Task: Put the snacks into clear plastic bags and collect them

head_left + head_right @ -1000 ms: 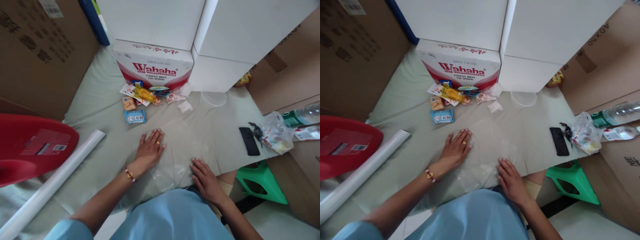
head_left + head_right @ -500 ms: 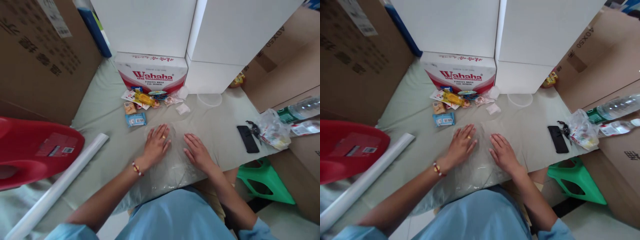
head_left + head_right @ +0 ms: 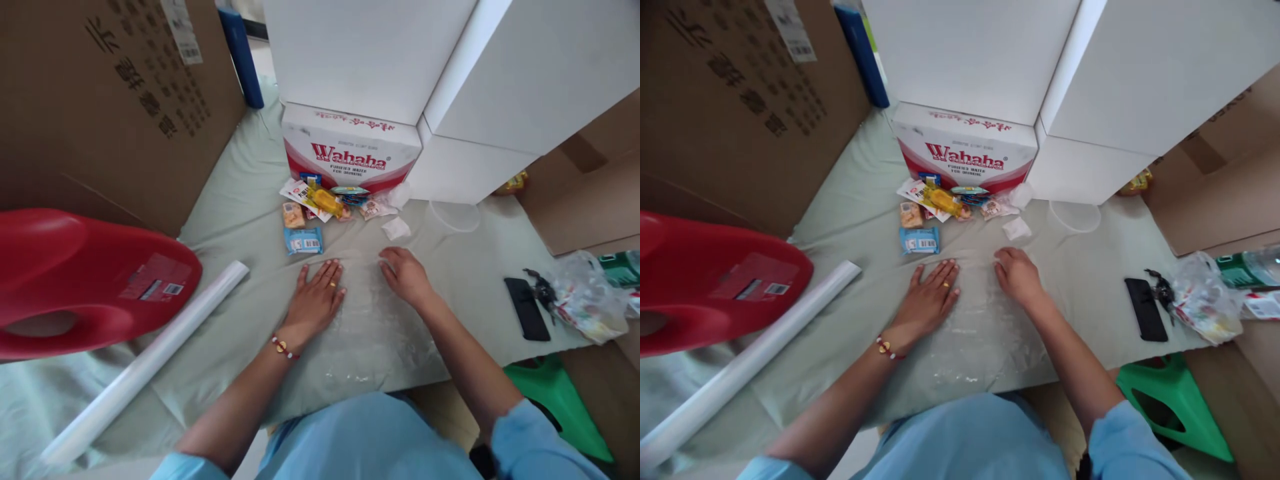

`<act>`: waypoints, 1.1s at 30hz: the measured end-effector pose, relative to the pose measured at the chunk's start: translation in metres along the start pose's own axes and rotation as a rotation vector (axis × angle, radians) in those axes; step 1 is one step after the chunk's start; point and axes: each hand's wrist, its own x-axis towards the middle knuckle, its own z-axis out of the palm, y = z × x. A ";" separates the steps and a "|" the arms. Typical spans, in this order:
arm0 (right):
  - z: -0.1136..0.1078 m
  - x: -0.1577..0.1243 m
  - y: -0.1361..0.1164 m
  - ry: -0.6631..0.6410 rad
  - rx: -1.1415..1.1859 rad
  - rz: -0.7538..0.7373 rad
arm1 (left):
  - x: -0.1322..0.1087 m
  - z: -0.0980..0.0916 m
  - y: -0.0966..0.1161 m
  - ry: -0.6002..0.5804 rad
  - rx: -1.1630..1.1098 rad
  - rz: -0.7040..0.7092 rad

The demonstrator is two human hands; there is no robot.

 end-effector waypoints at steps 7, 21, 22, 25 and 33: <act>0.027 0.122 -0.045 0.048 -0.069 -0.001 | -0.001 0.003 -0.004 0.026 -0.061 0.020; -0.041 -0.001 0.004 0.094 1.032 0.430 | -0.001 0.002 -0.003 0.024 -0.095 0.005; -0.044 -0.015 0.004 0.017 1.111 0.464 | -0.001 0.001 -0.003 0.024 -0.093 0.006; -0.037 -0.050 -0.001 -0.203 1.194 0.509 | -0.001 0.000 -0.003 0.025 -0.086 0.007; -0.026 -0.046 -0.004 -0.009 0.523 0.262 | 0.000 -0.002 -0.001 0.006 -0.061 0.003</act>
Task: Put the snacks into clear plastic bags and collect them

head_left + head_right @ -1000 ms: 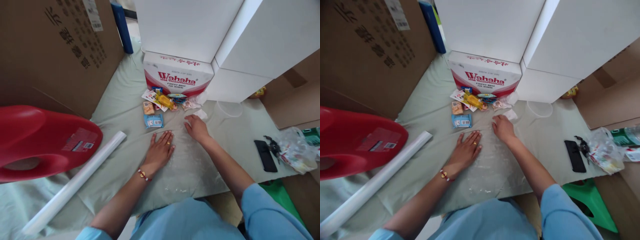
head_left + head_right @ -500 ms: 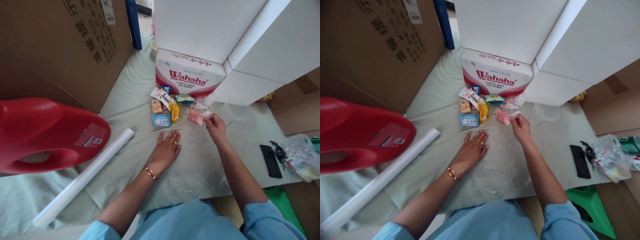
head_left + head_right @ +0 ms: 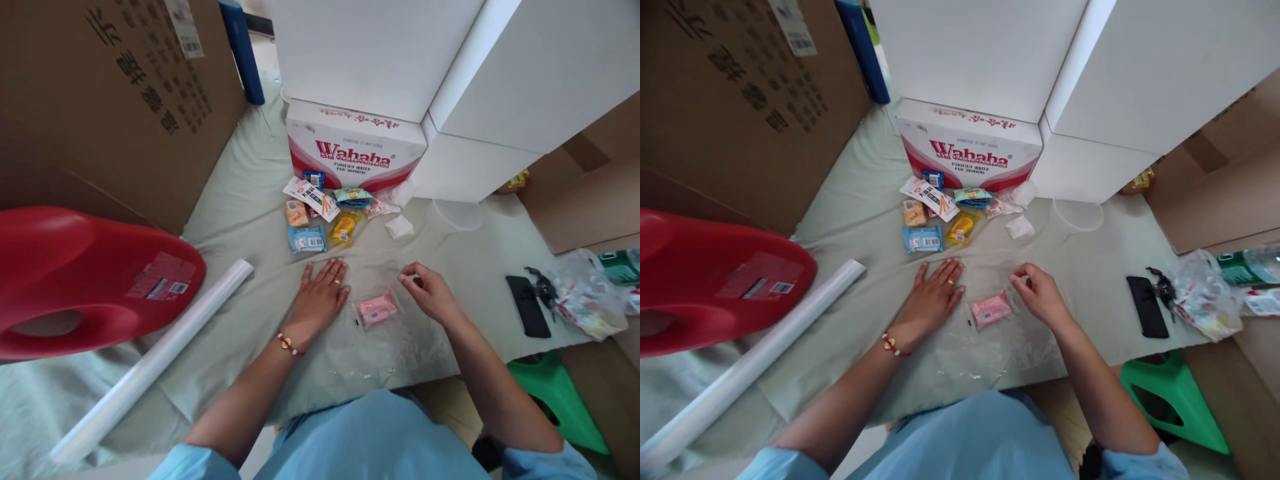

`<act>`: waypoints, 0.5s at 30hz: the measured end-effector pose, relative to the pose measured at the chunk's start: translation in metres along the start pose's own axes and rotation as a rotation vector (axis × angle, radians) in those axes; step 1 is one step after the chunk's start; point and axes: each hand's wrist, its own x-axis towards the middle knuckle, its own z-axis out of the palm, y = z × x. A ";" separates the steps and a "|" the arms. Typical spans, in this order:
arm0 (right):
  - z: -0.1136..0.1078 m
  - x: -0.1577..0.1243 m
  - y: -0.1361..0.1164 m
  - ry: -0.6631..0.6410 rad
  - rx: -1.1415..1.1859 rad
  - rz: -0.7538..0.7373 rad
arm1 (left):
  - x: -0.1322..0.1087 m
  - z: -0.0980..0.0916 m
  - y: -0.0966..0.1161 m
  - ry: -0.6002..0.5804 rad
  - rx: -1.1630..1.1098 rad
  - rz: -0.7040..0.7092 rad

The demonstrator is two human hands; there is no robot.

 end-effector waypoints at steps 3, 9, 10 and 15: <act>0.011 0.027 -0.016 -0.029 -0.147 -0.166 | 0.000 0.002 -0.001 0.011 0.012 0.007; 0.076 0.094 -0.052 -0.091 -0.425 -0.560 | -0.001 0.004 -0.002 0.029 0.006 0.021; 0.082 0.104 -0.052 -0.130 -0.458 -0.598 | -0.001 0.004 -0.003 0.028 0.001 0.019; 0.075 0.135 -0.028 -0.090 -0.517 -0.546 | -0.003 0.007 -0.003 0.042 -0.004 0.020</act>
